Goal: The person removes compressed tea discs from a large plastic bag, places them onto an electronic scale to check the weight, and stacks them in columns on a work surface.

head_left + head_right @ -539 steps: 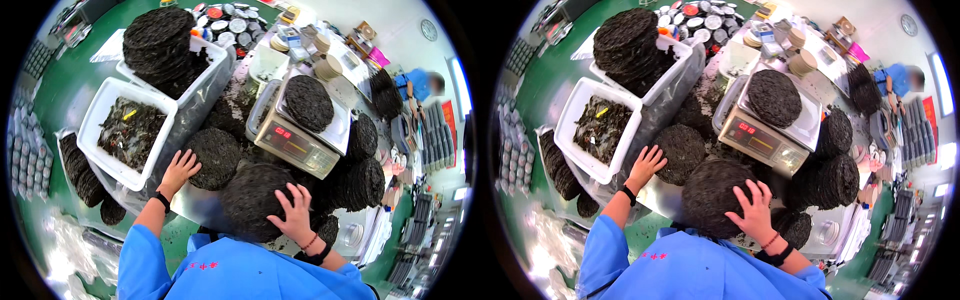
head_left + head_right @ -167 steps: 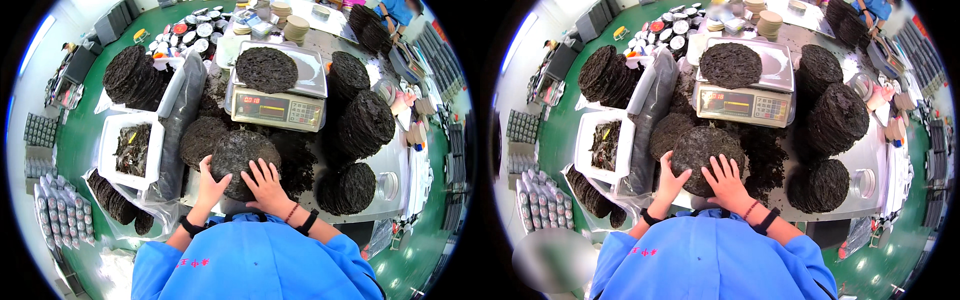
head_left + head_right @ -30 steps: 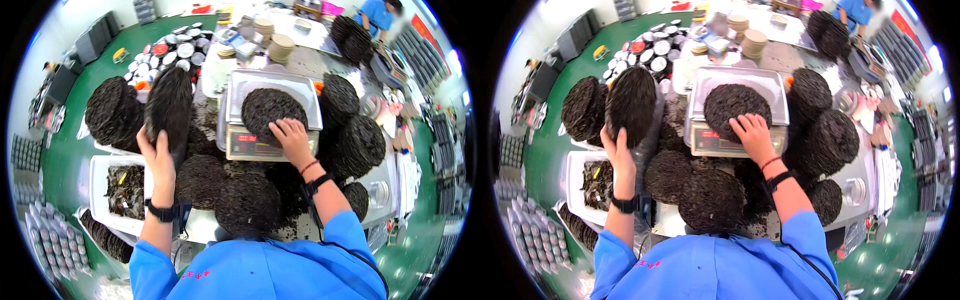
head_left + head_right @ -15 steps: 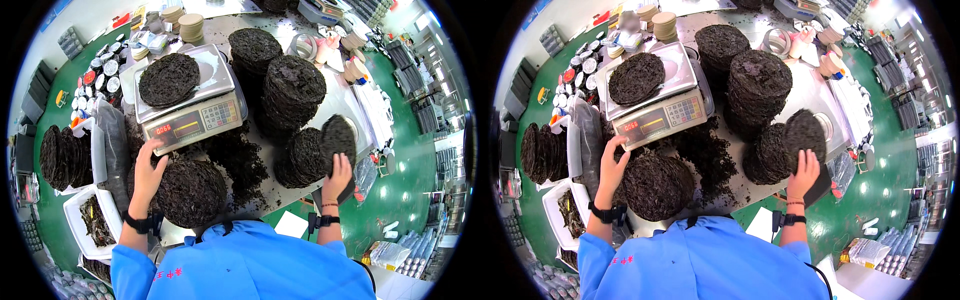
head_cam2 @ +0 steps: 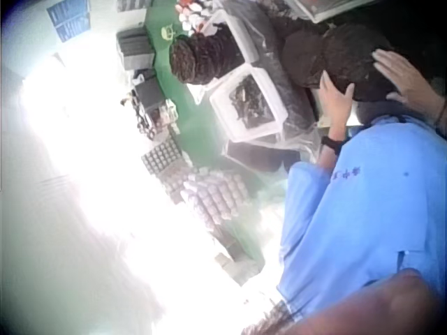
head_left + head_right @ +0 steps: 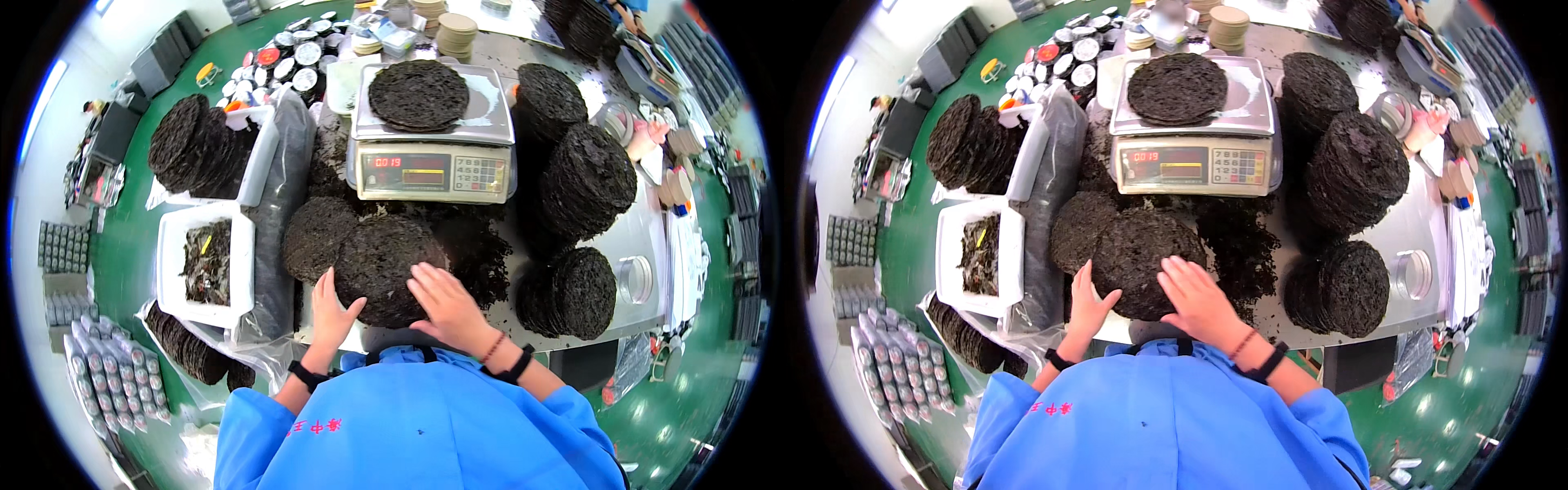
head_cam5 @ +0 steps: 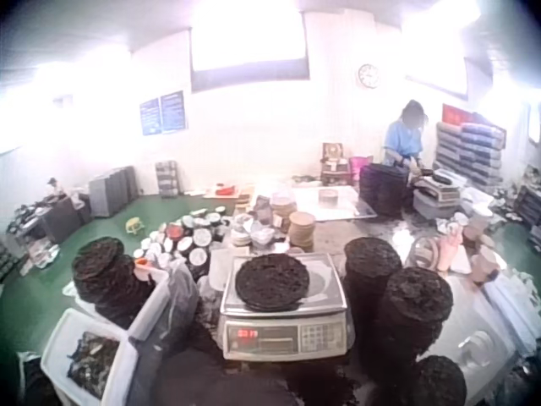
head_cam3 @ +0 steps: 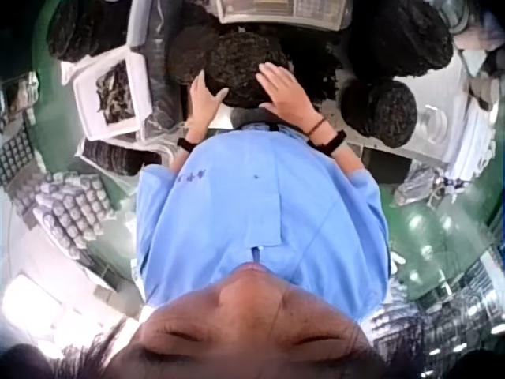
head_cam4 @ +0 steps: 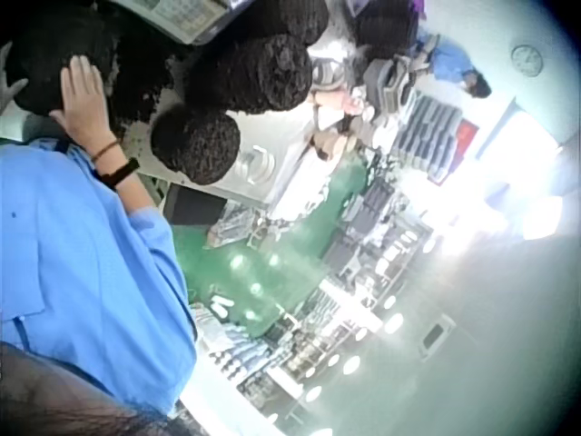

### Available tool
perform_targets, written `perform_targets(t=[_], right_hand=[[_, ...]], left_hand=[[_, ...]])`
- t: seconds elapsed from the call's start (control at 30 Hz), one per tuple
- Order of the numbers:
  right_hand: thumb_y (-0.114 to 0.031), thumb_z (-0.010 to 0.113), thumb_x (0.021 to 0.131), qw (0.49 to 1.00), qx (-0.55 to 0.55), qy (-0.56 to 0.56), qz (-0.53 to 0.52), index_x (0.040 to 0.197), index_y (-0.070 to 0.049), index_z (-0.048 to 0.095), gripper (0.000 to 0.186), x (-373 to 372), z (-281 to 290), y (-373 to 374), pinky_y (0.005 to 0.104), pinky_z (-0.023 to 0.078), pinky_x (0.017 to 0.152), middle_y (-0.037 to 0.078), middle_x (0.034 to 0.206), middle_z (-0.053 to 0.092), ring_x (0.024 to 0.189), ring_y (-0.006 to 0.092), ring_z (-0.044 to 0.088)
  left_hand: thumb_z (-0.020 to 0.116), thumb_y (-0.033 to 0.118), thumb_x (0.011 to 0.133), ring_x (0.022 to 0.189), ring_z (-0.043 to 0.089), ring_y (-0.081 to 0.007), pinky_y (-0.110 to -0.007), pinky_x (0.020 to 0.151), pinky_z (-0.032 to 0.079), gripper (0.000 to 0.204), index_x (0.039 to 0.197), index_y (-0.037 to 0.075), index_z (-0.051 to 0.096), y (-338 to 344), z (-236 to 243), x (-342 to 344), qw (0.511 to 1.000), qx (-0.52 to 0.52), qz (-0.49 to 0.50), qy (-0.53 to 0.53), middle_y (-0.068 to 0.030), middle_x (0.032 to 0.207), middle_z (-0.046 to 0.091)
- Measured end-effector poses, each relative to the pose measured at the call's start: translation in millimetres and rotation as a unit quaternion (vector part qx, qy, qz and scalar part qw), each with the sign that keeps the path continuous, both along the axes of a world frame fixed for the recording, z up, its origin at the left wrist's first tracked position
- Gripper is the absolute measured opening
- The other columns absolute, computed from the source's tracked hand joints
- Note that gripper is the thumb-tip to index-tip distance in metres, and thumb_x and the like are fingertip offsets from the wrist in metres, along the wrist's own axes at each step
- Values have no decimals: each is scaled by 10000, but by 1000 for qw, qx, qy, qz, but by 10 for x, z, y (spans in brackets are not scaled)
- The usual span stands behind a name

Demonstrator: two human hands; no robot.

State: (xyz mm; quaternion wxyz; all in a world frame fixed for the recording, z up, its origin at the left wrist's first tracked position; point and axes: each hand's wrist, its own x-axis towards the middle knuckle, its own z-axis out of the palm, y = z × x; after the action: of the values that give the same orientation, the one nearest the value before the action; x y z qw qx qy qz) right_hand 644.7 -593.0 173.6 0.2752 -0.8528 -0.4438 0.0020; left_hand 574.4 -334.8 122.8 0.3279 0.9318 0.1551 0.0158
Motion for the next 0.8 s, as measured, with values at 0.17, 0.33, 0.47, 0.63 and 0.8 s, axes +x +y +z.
perform_targets(t=[0.17,0.33,0.47,0.63,0.8], right_hand=[[-472,796,690,994,-100,31,-3,1446,-27,354,983,-44,-126,377,540,177,1161,247,1496,302,1416,407,243],[-381,771,723,996,-12,79,-34,1464,-70,357,904,-53,-129,366,550,147,1168,216,1500,322,1421,400,239],[-68,633,769,961,208,160,-86,1337,-55,534,576,192,221,84,444,274,1155,153,1389,511,1354,319,425],[-156,574,984,790,441,322,-278,1215,51,591,311,446,335,-368,275,441,914,47,1142,638,1007,113,556],[-145,582,978,747,486,351,-286,1257,51,561,341,519,311,-673,304,421,988,68,1235,606,1090,146,554]], left_hand=[[808,119,733,1259,428,-338,-438,1070,363,770,1358,3,372,-267,301,48,995,48,22,-90,-177,1302,475],[618,192,941,1182,505,-167,-339,968,446,580,1432,57,338,-279,667,52,810,-584,28,-50,-82,1347,479],[766,241,797,1254,486,-261,-404,1033,412,745,1426,86,398,-103,355,-13,967,-206,-93,-114,-122,1412,456],[857,305,593,1406,328,-306,-441,1094,343,960,1430,128,420,-127,304,51,925,157,-344,-38,-114,1519,352],[848,280,607,1391,348,-318,-441,1096,355,932,1431,140,436,36,375,217,902,152,-404,-7,-124,1515,361]])
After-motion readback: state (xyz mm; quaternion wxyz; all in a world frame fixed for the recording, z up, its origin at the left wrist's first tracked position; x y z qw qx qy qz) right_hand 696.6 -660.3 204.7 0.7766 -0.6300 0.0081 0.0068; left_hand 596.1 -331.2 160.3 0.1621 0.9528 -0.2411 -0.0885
